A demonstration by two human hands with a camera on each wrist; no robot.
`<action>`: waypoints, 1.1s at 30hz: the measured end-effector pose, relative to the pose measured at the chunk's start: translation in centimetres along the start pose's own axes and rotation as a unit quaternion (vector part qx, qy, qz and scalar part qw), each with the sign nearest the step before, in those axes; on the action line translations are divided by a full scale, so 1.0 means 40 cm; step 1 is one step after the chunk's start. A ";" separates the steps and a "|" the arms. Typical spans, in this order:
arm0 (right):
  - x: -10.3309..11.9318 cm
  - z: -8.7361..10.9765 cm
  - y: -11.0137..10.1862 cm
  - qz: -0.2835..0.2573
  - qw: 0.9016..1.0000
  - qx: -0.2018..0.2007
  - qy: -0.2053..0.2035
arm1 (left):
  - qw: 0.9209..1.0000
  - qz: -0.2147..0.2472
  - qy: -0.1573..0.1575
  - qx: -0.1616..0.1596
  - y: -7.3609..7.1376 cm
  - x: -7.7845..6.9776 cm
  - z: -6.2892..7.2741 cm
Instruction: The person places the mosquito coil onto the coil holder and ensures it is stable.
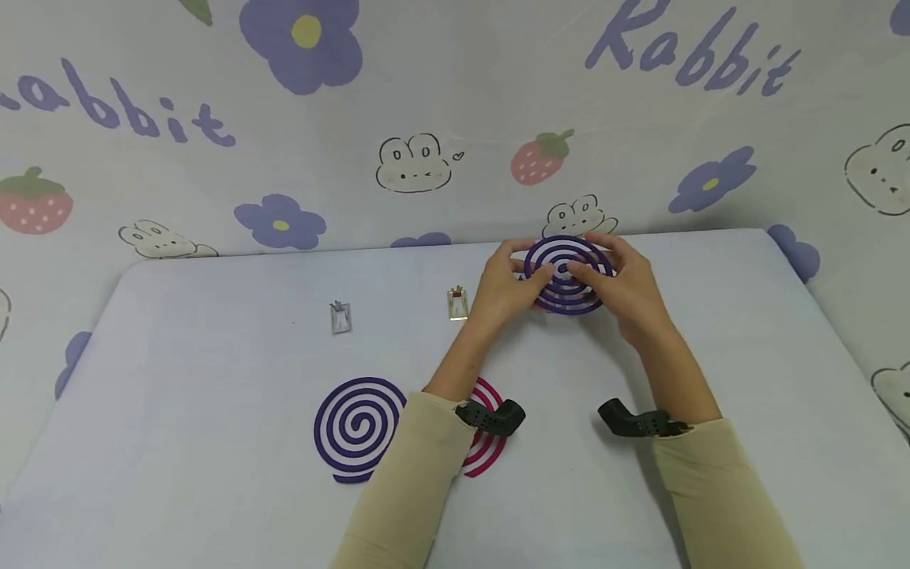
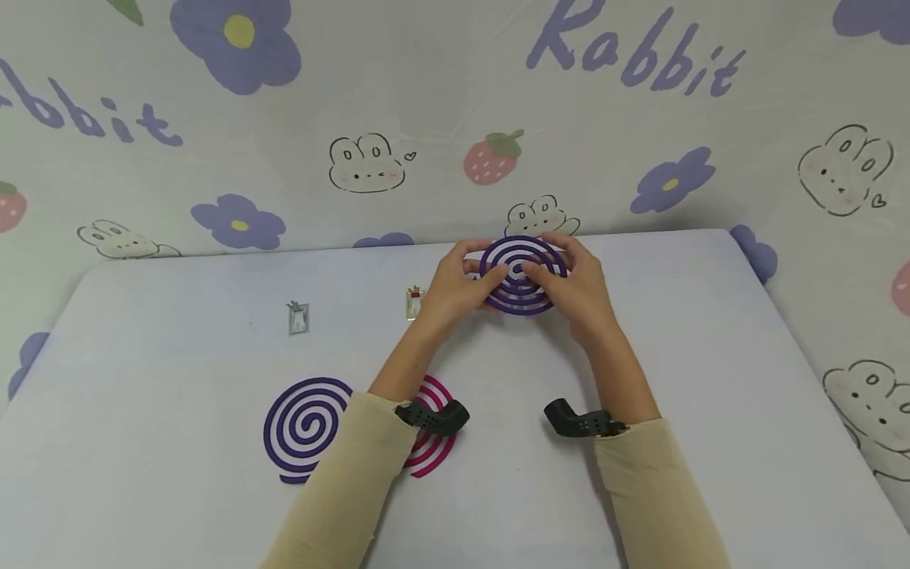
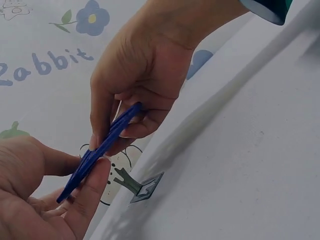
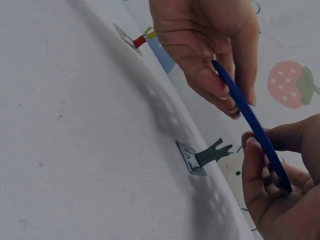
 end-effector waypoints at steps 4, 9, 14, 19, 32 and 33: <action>0.001 0.000 0.002 -0.002 1.000 -0.003 0.001 | 0.999 -0.035 0.000 -0.011 0.009 0.000 -0.001; -0.004 -0.002 0.003 -0.005 1.000 -0.008 -0.004 | 0.999 -0.028 -0.002 -0.021 0.015 0.003 -0.001; -0.010 -0.003 0.008 -0.022 1.000 -0.006 -0.010 | 0.999 -0.028 -0.001 -0.028 0.012 0.008 0.002; -0.019 -0.002 0.019 -0.022 1.000 0.006 -0.005 | 0.999 -0.041 -0.008 -0.030 0.007 0.020 0.005; -0.024 -0.007 0.014 -0.024 1.000 -0.001 0.002 | 0.998 -0.050 0.000 -0.030 0.020 0.027 -0.004; -0.024 -0.008 0.013 -0.020 1.000 -0.003 0.001 | 0.998 -0.049 0.001 -0.028 0.021 0.027 -0.005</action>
Point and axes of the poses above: each hand's wrist, its own z-axis away from the middle knuckle, its own y-axis out of the palm, x = y × z, the point moved 1 cm from there along -z, towards the middle knuckle, and after that the axes turned 15 degrees about z, right-handed, at the moved point
